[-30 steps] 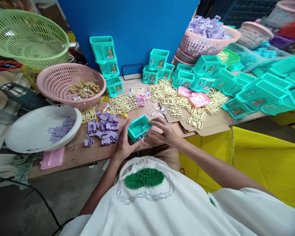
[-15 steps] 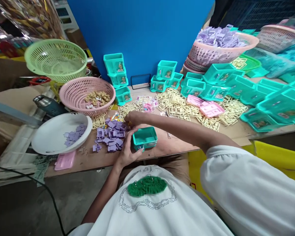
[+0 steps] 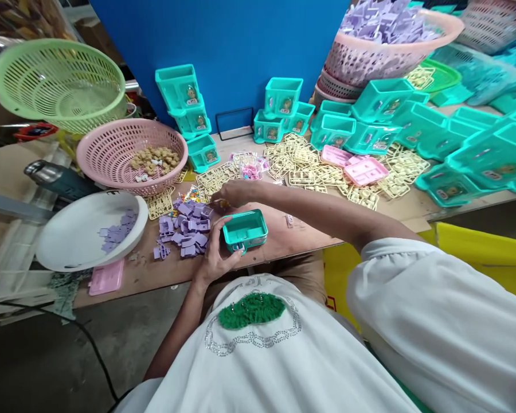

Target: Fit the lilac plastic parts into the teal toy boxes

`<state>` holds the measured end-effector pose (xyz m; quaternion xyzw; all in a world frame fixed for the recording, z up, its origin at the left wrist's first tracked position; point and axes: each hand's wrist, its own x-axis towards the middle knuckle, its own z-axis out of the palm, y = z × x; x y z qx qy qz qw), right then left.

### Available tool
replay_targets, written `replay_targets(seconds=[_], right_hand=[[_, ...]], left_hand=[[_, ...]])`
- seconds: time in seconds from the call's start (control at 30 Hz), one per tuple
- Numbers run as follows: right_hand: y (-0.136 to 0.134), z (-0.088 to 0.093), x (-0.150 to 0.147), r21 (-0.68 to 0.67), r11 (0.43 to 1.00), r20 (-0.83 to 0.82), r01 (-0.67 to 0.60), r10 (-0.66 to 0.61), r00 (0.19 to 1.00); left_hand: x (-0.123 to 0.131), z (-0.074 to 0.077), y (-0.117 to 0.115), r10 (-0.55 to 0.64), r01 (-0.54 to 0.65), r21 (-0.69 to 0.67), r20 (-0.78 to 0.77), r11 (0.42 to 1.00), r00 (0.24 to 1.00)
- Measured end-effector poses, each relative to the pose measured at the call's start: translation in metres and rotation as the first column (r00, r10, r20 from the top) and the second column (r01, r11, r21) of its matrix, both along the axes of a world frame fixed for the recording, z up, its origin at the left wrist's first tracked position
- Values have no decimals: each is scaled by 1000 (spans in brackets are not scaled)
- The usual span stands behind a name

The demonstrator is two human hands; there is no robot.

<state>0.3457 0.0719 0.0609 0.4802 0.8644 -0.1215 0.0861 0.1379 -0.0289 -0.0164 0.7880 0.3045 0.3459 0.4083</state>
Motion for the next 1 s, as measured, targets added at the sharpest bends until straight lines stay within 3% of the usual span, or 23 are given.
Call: replay_targets(seconds=[0.33,0.6,1.0], right_hand=[[-11,-3,22,48,997,-32,-59,61,998],[-18,-2,35,66,996,-198,-63,75,977],[-5,-15,35,-8,1000,-325,-29,24,945]], left_hand=[[4,-3,4,-44,44,-57,4,997,999],[8,-1,8,-37,37,-97,2,995,999],[11,-4,12,-3,3,-31,-15,1000,1000]])
